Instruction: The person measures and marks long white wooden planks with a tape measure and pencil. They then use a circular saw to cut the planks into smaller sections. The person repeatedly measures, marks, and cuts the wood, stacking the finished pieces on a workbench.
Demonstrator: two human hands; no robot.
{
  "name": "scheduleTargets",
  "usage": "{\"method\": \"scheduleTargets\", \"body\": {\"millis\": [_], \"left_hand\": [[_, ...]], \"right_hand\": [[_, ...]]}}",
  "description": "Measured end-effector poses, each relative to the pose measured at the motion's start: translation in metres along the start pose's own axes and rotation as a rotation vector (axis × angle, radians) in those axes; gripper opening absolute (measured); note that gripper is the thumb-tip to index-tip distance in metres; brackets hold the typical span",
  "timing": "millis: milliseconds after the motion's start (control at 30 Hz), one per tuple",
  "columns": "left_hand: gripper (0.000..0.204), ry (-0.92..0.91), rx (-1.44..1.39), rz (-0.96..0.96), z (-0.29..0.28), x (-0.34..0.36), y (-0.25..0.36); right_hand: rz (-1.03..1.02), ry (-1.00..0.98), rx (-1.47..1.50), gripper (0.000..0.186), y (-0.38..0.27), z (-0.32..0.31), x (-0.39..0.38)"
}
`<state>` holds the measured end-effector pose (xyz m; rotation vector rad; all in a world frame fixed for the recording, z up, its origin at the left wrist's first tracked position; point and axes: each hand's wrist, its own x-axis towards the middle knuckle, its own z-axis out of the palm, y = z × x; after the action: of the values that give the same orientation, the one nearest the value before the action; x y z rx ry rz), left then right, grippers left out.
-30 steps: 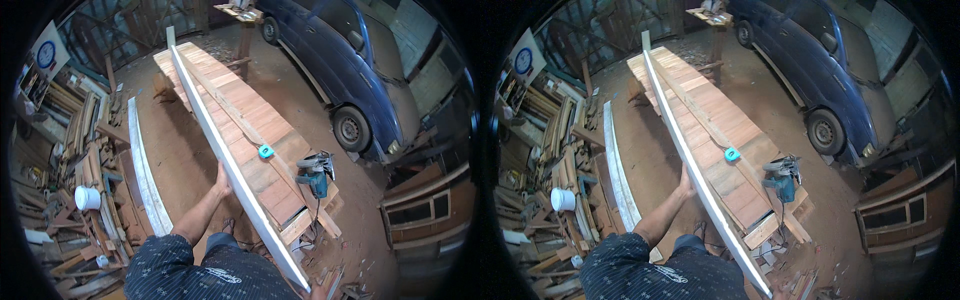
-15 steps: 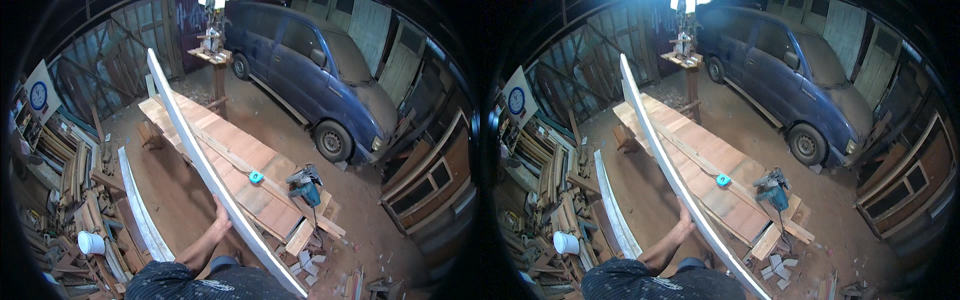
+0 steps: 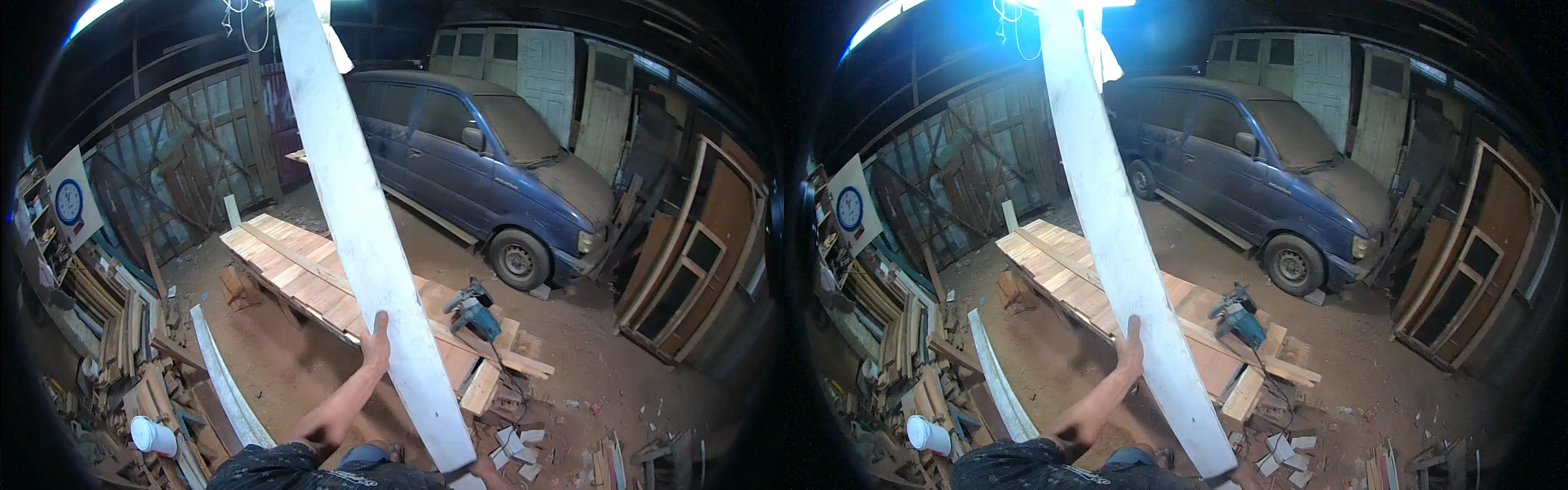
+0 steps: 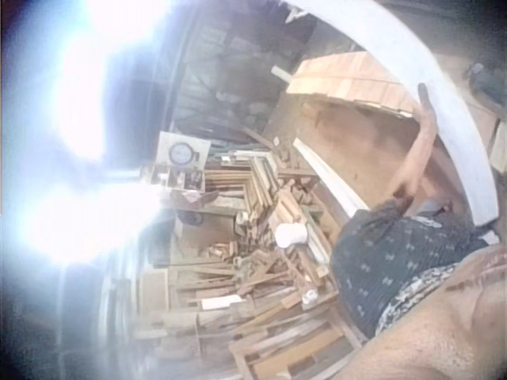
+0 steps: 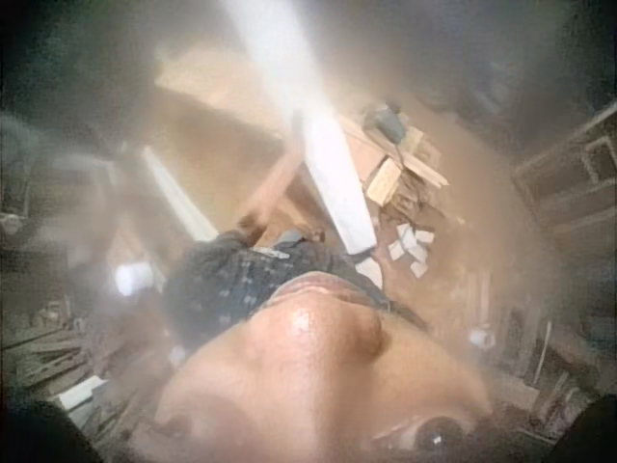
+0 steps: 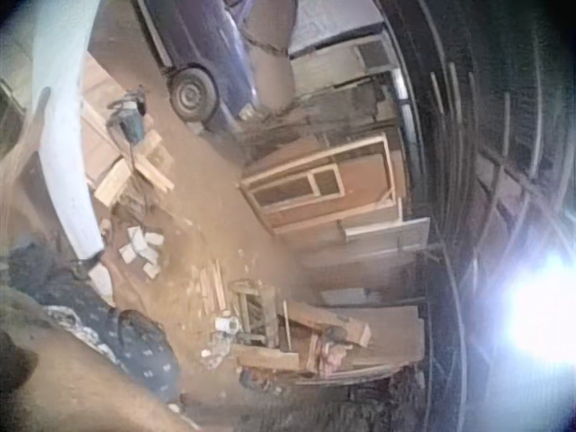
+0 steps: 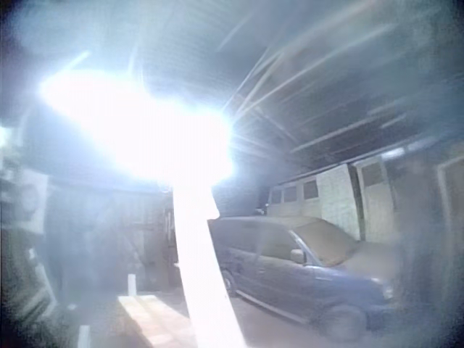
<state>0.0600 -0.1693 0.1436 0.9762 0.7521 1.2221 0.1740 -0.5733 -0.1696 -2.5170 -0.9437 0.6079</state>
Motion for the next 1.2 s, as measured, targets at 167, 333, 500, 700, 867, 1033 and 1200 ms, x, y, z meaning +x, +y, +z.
{"method": "scheduleTargets", "body": {"millis": [167,333,500,700,867,1033,1200], "left_hand": [[0.065,-0.017,0.084,0.102,0.024,0.018,0.037],[0.059,-0.036,0.245,0.304,0.005,0.055,0.066],[0.054,-0.085,0.43,0.431,-0.047,0.083,0.1],[0.049,-0.337,0.586,0.446,-0.117,0.103,0.115],[0.057,-0.504,0.807,0.515,-0.188,0.139,0.087],[0.075,-0.677,1.107,0.744,-0.217,0.155,0.087],[0.074,-0.788,1.191,0.922,-0.218,0.193,0.11]], "right_hand": [[-0.228,-0.01,0.226,0.075,-0.06,-0.091,0.073],[-0.306,0.068,0.513,0.055,-0.139,-0.251,0.073],[-0.561,0.206,0.695,0.048,-0.298,-0.387,0.046],[-0.582,0.366,0.872,0.07,-0.415,-0.513,0.074],[-0.709,0.621,1.425,0.094,-0.441,-0.597,0.074],[-0.557,1.1,1.336,0.074,-0.275,-0.593,0.079],[-0.024,1.275,1.709,0.074,-0.225,-0.462,0.053]]}}
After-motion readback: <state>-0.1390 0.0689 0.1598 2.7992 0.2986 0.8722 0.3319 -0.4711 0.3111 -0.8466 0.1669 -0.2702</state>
